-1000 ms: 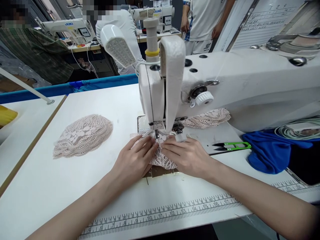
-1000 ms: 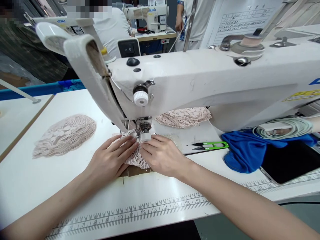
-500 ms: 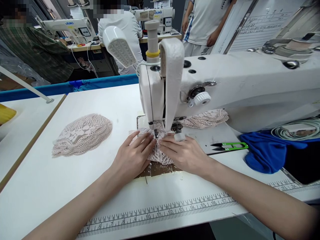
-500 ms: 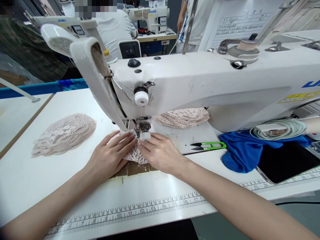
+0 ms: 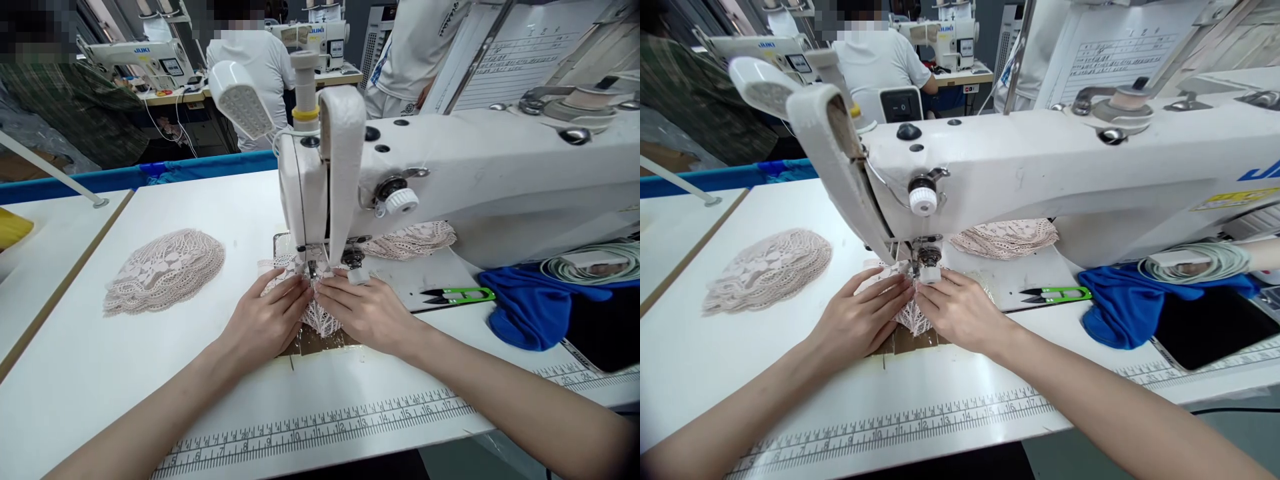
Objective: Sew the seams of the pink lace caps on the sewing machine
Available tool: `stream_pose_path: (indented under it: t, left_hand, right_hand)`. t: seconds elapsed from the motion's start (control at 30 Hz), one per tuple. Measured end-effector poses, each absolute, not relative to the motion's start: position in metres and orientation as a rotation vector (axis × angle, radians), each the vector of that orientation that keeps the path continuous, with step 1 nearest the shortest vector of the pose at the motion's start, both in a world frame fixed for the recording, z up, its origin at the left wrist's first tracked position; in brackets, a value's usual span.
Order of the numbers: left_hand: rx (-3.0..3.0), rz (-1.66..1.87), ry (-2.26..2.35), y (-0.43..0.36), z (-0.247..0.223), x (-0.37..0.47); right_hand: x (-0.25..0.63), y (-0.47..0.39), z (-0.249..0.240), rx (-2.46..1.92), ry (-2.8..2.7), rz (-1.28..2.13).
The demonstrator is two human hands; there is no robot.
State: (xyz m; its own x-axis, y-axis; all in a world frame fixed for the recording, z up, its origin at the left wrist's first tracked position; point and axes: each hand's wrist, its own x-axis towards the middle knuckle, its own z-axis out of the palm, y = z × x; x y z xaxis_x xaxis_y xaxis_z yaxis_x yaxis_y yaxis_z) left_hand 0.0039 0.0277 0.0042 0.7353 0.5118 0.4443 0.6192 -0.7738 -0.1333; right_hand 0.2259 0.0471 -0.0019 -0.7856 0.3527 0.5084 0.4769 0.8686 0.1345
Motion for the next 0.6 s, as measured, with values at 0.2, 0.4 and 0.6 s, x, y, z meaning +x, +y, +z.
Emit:
stream_pose_path:
  t: [0.2,0.4,0.6]
  left_hand:
    - [-2.608,-0.575,-0.864,0.0273,0.0032,0.0042]
    - [-2.606,-0.594,-0.838,0.0253,0.0037,0.0044]
    - [-2.613,-0.588,-0.882,0.0298,0.0028,0.005]
  right_hand:
    - [0.2253,0.0473,0.001,-0.649,-2.562,-0.369]
    - [0.227,0.0469,-0.0009,-0.636,-2.545,-0.392]
    - [0.226,0.0508,-0.0003,-0.669,-2.561,-0.396]
